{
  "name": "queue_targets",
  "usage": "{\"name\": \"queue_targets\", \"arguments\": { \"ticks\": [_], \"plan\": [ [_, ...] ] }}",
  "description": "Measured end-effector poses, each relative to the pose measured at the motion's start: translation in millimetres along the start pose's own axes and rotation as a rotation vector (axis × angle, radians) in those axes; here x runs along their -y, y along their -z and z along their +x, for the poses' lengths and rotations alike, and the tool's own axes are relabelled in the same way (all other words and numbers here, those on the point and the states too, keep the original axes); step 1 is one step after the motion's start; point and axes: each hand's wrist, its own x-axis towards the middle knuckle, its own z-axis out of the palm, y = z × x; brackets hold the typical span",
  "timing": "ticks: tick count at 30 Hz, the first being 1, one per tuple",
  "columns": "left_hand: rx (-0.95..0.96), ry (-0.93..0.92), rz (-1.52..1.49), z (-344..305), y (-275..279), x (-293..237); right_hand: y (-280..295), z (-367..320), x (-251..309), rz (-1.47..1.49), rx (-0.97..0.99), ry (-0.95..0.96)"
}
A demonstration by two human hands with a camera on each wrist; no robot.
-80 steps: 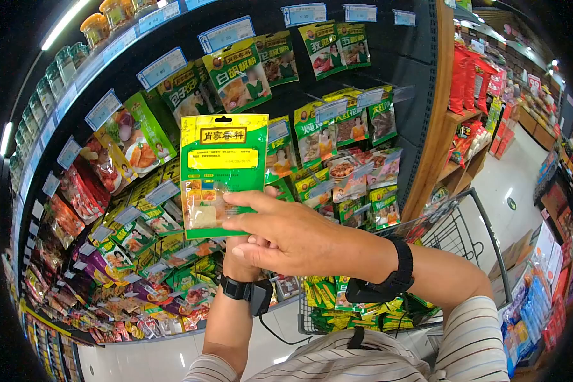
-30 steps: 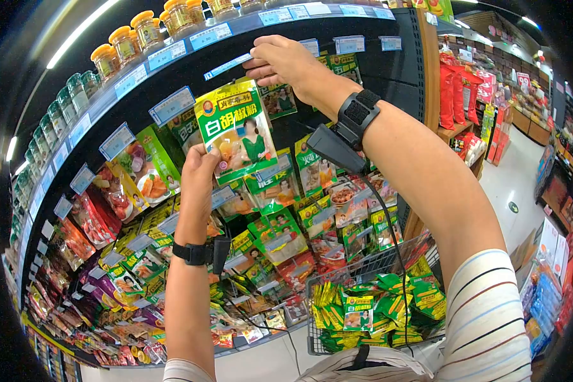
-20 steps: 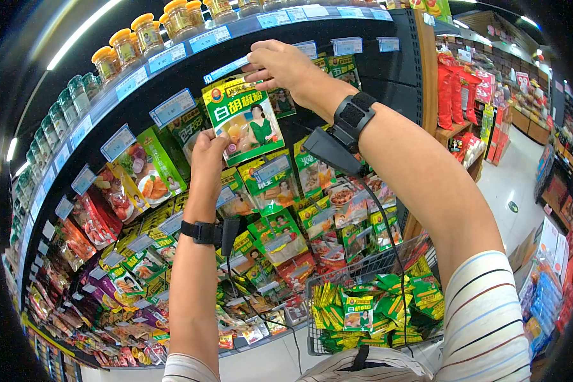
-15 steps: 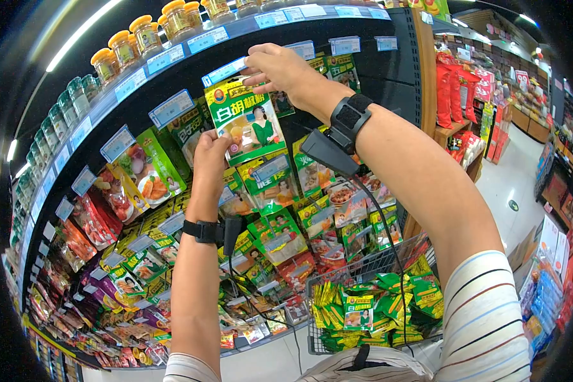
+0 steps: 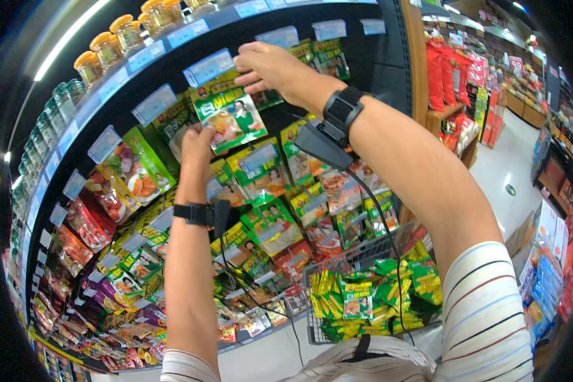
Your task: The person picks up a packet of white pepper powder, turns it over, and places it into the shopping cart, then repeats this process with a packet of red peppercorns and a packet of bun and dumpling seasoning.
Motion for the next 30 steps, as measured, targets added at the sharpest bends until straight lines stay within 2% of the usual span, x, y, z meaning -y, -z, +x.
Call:
{"name": "queue_targets", "arguments": {
  "ticks": [1,4,5,6,7,9,10,11,13,15,17,20,21,23,25,28,30],
  "plan": [
    [0.014,-0.003,-0.018,7.4,2.0,8.6,6.5,0.1,-7.5,0.036,0.024,-0.007],
    [-0.057,-0.01,0.3,31.2,17.6,30.4,17.2,-15.7,-20.5,0.034,0.058,-0.005],
    [-0.06,-0.009,0.404,20.8,11.9,11.0,22.6,-21.5,-28.9,0.009,0.062,-0.005],
    [-0.047,0.03,0.323,16.2,12.1,9.1,36.2,-32.4,-36.4,0.075,0.169,-0.021],
    [0.09,0.026,0.556,27.6,25.6,18.8,52.8,-45.6,-43.4,0.149,0.271,-0.039],
    [0.188,-0.021,0.388,18.7,34.5,20.7,84.7,-71.1,-64.9,0.31,0.476,-0.054],
    [0.208,-0.06,0.359,20.1,42.4,25.5,97.6,-81.0,-87.1,0.246,0.739,0.405],
    [0.067,0.103,0.118,17.4,39.7,20.9,97.6,-108.1,-74.0,0.201,0.566,0.262],
    [0.008,-0.194,0.26,-0.4,42.4,16.2,67.6,-151.3,-4.3,0.03,0.135,-0.274],
    [-0.019,-0.379,0.357,-41.5,26.4,-1.8,80.6,-176.3,-0.7,-0.048,0.099,-0.314],
    [-0.009,-0.456,0.319,-90.2,2.6,-24.0,93.3,-196.9,1.3,-0.108,0.04,-0.385],
    [0.029,-0.42,0.317,-146.9,-31.3,-34.2,111.8,-225.7,-1.2,-0.12,-0.062,-0.503],
    [0.061,-0.391,0.319,-161.8,-38.5,-30.9,118.9,-234.6,-4.4,-0.13,-0.071,-0.527],
    [0.129,-0.175,0.152,-188.9,-49.2,-17.1,137.3,-249.2,-11.3,-0.148,-0.088,-0.568],
    [0.263,-0.038,0.143,-208.2,-46.7,5.9,160.4,-265.9,-24.5,-0.199,-0.091,-0.586],
    [0.314,0.234,0.121,-248.5,-57.2,19.1,188.3,-293.4,-47.0,-0.317,-0.161,-0.547],
    [0.36,0.337,0.137,-272.4,-57.0,29.3,208.8,-309.1,-56.6,-0.374,-0.168,-0.644]
  ]
}}
